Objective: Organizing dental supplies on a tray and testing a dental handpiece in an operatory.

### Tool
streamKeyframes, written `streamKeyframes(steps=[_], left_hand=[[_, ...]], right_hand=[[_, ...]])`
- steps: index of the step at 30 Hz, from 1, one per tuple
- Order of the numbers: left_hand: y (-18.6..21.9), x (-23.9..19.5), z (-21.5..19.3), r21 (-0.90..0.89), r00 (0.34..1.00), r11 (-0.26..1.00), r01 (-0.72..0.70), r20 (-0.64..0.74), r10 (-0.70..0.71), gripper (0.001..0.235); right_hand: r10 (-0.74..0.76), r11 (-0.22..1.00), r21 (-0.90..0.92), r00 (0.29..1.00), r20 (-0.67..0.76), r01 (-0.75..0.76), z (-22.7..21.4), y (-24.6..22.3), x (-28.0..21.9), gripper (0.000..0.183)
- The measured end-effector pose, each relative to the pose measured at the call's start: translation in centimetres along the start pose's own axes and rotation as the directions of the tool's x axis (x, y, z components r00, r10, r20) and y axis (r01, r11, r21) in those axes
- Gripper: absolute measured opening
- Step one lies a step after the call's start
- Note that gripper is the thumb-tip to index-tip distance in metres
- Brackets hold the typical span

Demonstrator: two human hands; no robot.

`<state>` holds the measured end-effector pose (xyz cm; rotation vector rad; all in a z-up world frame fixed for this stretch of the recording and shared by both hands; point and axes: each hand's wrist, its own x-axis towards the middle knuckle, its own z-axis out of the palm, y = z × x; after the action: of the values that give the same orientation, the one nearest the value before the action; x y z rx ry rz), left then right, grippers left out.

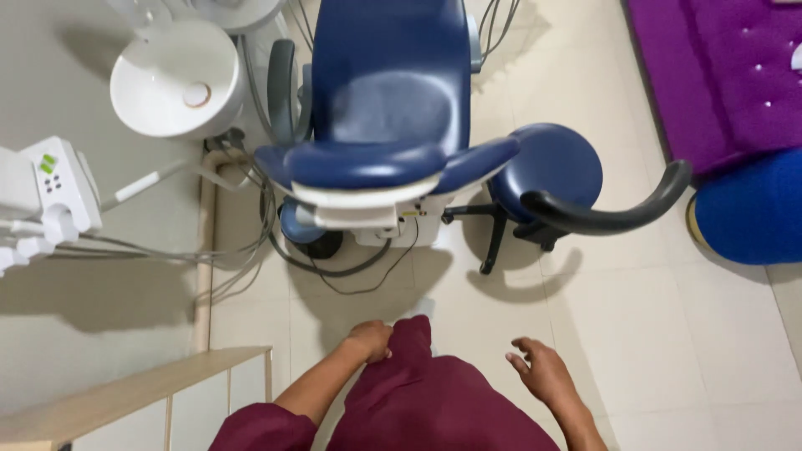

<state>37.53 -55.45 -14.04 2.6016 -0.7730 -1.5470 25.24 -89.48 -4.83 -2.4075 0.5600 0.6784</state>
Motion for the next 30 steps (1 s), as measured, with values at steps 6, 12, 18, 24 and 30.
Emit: streamKeyframes(steps=[6, 12, 18, 24, 30], left_hand=[[2.2, 6.3, -5.6, -0.056, 0.997, 0.997, -0.052, -0.057, 0.049, 0.047], [5.9, 12.0, -10.6, -0.048, 0.953, 0.991, -0.128, -0.282, 0.109, 0.045], [10.3, 9.0, -10.1, -0.344, 0.923, 0.938, -0.029, -0.370, -0.107, 0.042], [14.9, 3.9, -3.4, -0.571, 0.893, 0.806, 0.156, -0.268, -0.362, 0.051], [16.8, 2.0, 6.6, -0.691, 0.886, 0.647, 0.323, -0.019, -0.462, 0.056]], right_hand=[[0.074, 0.997, -0.038, 0.997, 0.038, -0.072, -3.8, -0.6, 2.6, 0.040], [-0.125, 0.991, 0.033, 0.989, -0.076, 0.128, -9.5, -1.7, 5.8, 0.038], [-0.399, 0.913, 0.055, 0.912, -0.090, 0.405, -16.0, 0.1, 8.5, 0.033], [-0.661, 0.750, 0.004, 0.749, -0.052, 0.662, -21.2, -0.7, 12.3, 0.026], [-0.812, 0.580, 0.083, 0.583, -0.017, 0.810, -22.1, -6.4, 12.7, 0.022]])
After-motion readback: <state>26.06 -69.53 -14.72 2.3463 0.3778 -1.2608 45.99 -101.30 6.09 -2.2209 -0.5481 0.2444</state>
